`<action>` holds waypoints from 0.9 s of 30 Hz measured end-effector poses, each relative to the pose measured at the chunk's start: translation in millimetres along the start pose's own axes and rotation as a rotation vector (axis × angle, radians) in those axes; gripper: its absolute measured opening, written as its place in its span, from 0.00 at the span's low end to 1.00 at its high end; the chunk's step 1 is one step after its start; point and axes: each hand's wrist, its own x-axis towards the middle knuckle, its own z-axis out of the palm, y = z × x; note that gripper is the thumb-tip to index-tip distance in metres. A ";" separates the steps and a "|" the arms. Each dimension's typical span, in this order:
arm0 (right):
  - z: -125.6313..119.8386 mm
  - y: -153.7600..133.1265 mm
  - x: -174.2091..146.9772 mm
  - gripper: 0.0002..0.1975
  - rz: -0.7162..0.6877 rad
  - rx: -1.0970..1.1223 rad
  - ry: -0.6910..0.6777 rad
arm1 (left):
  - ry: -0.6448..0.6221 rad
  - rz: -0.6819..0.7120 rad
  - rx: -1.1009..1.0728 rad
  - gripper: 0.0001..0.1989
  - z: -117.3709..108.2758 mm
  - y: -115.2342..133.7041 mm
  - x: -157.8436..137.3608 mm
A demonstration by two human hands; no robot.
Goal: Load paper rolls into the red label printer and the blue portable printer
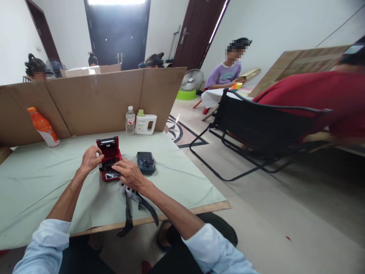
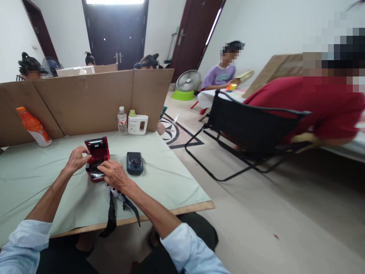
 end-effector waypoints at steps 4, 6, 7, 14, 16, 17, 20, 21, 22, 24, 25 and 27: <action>2.9 -1.5 -6.6 0.18 -0.017 0.006 0.034 | 0.291 -0.085 -0.192 0.29 5.1 -20.8 16.3; 4.8 -2.3 -8.3 0.18 -0.014 -0.002 0.041 | 0.224 -0.077 -0.370 0.37 9.4 -26.9 27.7; 5.6 -2.7 -9.2 0.18 -0.013 -0.008 0.043 | 0.182 -0.072 -0.438 0.38 11.2 -28.3 31.9; 7.6 -4.3 -16.3 0.18 -0.024 -0.004 0.076 | 0.120 0.058 -0.436 0.23 5.4 -19.0 -2.4; 7.3 -5.2 -17.8 0.17 -0.032 -0.015 0.092 | 0.094 0.124 -0.382 0.22 0.7 -14.8 -23.9; 7.0 -5.7 -18.4 0.17 -0.035 -0.016 0.097 | 0.074 0.152 -0.359 0.22 -1.3 -13.3 -33.8; 6.3 -7.0 -19.6 0.17 -0.042 -0.005 0.103 | 0.007 0.221 -0.304 0.26 -4.6 -12.0 -57.1; 6.1 -7.3 -19.9 0.18 -0.044 -0.001 0.103 | -0.014 0.238 -0.289 0.28 -4.9 -12.6 -62.4; 6.0 -7.6 -20.1 0.18 -0.048 0.001 0.104 | -0.032 0.255 -0.276 0.30 -4.9 -13.6 -66.6; 5.9 -8.1 -20.4 0.17 -0.055 -0.006 0.112 | -0.059 0.288 -0.251 0.32 -3.6 -15.8 -72.4; 5.9 -8.5 -20.5 0.16 -0.059 -0.013 0.116 | -0.064 0.305 -0.236 0.33 -2.4 -16.8 -74.4; 5.6 -9.5 -20.5 0.15 -0.066 -0.027 0.124 | -0.053 0.325 -0.200 0.34 1.2 -17.9 -77.6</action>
